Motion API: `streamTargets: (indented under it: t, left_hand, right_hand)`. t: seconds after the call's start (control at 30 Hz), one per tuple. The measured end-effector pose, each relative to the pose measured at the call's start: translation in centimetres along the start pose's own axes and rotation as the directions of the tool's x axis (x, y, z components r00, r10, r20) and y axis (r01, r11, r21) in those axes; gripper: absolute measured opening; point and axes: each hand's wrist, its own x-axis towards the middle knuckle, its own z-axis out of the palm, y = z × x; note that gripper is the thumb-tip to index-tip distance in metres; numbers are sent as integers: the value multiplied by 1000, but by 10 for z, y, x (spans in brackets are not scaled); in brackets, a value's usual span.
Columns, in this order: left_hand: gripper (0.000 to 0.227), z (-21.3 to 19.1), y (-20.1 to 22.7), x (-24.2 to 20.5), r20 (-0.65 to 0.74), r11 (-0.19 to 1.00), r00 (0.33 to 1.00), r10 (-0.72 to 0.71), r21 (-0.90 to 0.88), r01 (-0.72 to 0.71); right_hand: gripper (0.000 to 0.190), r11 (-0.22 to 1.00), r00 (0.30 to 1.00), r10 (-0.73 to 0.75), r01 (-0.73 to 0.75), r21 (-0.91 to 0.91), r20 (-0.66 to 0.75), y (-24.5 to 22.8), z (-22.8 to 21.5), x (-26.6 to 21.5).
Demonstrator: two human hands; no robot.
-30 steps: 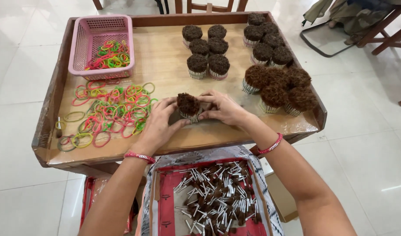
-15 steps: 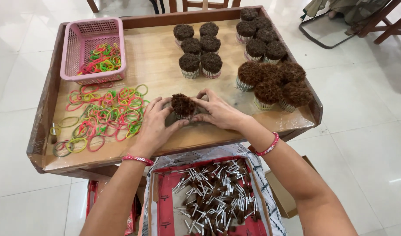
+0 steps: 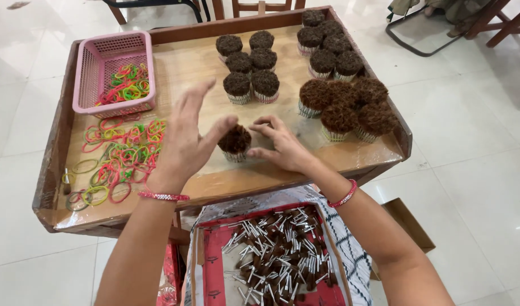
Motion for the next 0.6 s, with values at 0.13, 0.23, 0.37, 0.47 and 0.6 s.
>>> streamTargets:
  t: [0.13,0.23,0.37,0.47,0.6]
  left_hand:
    - [54,37,4,19,-197,970,951,238,92,-224]
    - [49,90,-22,16,-44,950,981,191,259,-174]
    - [47,76,-9,10,155,995,988,2,95,-17]
    - [63,56,11,8,-221,968,959,180,215,-132]
    - [49,65,-2,-3,85,932,995,-48,361,14]
  right_hand:
    - [48,868,953,275,-191,458,-124,20,10,-4]
    - [42,810,900,386,-226,541,-202,24,12,-5]
    - [45,848,898,311,-113,518,-312,26,19,-10]
    - [44,685,854,471,-196,702,-221,22,11,-4]
    - [45,653,835,515,-236,720,-194,27,15,-8]
